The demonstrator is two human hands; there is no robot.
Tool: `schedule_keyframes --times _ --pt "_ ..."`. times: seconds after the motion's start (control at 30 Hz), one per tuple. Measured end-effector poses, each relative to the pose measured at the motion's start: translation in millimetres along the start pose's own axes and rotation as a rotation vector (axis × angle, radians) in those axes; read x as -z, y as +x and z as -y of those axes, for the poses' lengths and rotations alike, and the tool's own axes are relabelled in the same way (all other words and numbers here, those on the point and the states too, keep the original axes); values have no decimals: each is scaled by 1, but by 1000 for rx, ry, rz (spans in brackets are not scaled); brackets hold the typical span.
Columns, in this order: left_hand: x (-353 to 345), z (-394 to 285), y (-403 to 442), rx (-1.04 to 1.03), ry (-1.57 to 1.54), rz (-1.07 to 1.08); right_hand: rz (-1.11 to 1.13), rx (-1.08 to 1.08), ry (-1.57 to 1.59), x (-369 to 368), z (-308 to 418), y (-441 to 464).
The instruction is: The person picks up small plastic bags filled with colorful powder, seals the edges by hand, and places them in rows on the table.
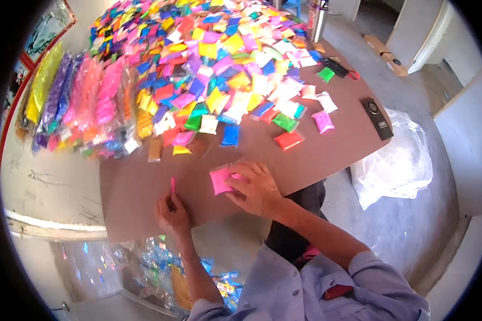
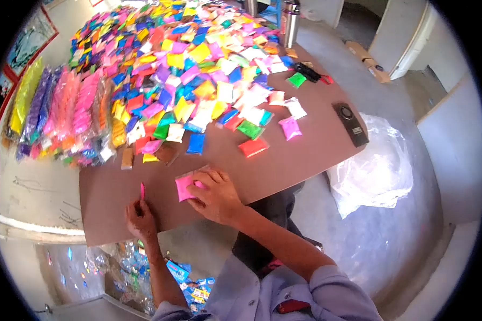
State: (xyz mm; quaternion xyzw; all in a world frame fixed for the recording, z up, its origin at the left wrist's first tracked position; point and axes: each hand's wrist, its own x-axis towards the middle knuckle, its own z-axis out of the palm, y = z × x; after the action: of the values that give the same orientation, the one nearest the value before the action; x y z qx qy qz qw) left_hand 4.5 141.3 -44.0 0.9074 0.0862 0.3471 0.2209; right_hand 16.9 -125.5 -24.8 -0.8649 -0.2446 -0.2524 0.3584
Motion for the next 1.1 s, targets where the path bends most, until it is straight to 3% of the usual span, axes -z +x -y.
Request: schedule_keyframes --times 0.27,0.43,0.53,0.7,0.87,0.93,1.07,1.1 --pt "-2 0 -1 -53 43 -1 -128 -117 -115 80 -70 -26" --pt "-7 8 -2 -78 54 -7 -263 -331 -424 134 -124 -48" --pt "-5 4 -3 -3 84 61 -325 -464 -428 149 -141 -46" --pt "-4 0 2 49 78 79 -296 -544 -407 148 -152 -28" --pt "-5 6 1 -30 136 61 -224 -563 -377 151 -171 -24" --pt "-5 -2 2 2 125 76 -342 -637 -84 153 -179 -24" --pt "-5 -6 0 43 67 66 -422 -751 179 154 -177 -32" --pt "-3 -5 0 69 81 78 -469 -872 442 156 -172 -32"
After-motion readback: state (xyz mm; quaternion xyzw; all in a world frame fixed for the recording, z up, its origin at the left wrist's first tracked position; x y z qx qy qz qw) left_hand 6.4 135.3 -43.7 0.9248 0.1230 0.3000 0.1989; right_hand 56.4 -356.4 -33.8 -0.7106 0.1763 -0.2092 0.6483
